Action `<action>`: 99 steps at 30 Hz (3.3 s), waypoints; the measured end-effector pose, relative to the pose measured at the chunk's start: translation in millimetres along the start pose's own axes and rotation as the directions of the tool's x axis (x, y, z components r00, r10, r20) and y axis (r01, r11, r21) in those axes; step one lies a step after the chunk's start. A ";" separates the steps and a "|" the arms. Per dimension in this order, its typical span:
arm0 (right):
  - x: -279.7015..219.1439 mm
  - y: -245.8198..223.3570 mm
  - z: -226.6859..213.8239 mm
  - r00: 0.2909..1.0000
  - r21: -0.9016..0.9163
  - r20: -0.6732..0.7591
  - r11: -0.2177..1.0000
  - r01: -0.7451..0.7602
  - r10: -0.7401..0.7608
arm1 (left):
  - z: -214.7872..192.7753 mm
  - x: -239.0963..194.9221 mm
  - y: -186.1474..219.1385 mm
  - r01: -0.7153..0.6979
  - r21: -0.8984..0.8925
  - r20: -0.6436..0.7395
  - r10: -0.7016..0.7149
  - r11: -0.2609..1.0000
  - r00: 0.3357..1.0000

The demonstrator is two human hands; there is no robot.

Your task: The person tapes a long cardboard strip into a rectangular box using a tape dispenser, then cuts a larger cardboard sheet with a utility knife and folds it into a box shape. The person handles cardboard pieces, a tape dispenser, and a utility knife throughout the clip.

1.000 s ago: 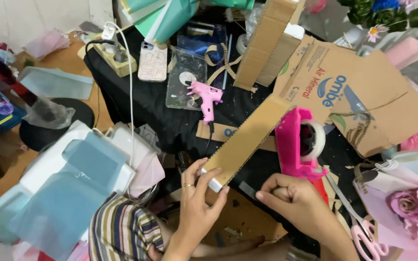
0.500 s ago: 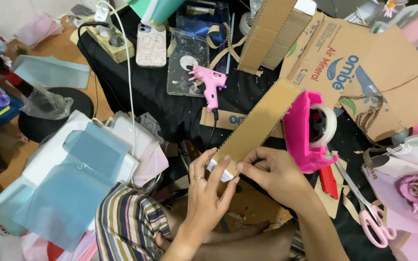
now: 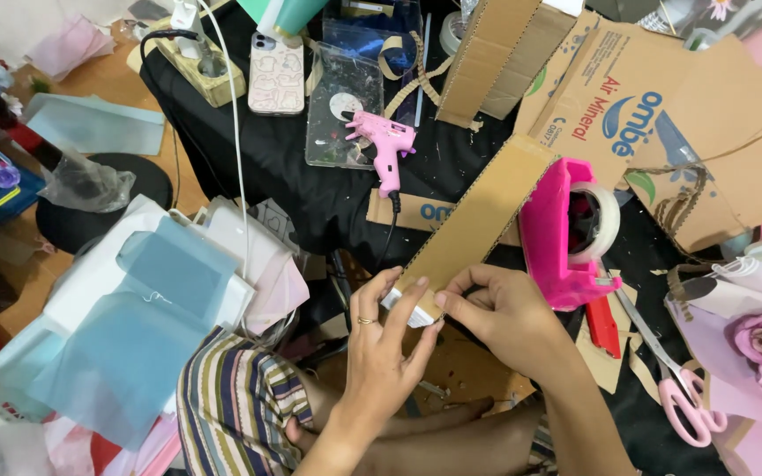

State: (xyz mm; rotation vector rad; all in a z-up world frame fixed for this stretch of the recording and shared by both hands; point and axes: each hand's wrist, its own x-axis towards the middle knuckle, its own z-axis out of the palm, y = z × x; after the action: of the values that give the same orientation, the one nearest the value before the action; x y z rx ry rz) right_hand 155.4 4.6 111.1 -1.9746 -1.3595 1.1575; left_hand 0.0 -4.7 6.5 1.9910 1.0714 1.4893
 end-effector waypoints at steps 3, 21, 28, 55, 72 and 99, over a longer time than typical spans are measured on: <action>0.5 3.2 0.0 1.000 0.001 -0.001 1.000 0.007 -0.007 | -1.0 1.5 2.5 -0.003 -0.004 0.012 0.003 1.000 1.000; 0.1 7.6 1.3 1.000 -0.011 -0.028 1.000 0.012 -0.013 | -1.1 2.9 -0.3 -0.019 0.015 0.010 0.019 1.000 1.000; -8.4 0.3 5.5 0.998 0.018 -0.039 0.999 -0.049 0.049 | -2.6 5.1 -3.6 -0.014 0.033 -0.025 0.015 0.999 1.000; 22.1 51.9 44.5 0.986 0.436 -0.068 0.884 0.166 -0.151 | -27.9 13.0 -36.4 0.237 -0.176 0.016 -0.237 0.955 0.971; 36.2 53.9 51.9 0.986 0.323 -0.028 0.932 0.166 -0.165 | -16.3 4.1 -31.2 0.218 -0.171 -0.068 -0.233 0.961 0.970; -10.3 131.5 -78.7 0.533 -0.353 -0.761 0.925 0.137 -0.370 | 19.2 -7.4 -36.6 -0.063 0.051 -0.157 0.070 0.997 0.985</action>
State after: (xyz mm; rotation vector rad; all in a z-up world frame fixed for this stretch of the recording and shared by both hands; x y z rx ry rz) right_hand 287.9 -50.7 56.6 -1.9588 -1.2087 -0.1601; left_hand 5.3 13.8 -30.9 1.9847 1.1220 1.6968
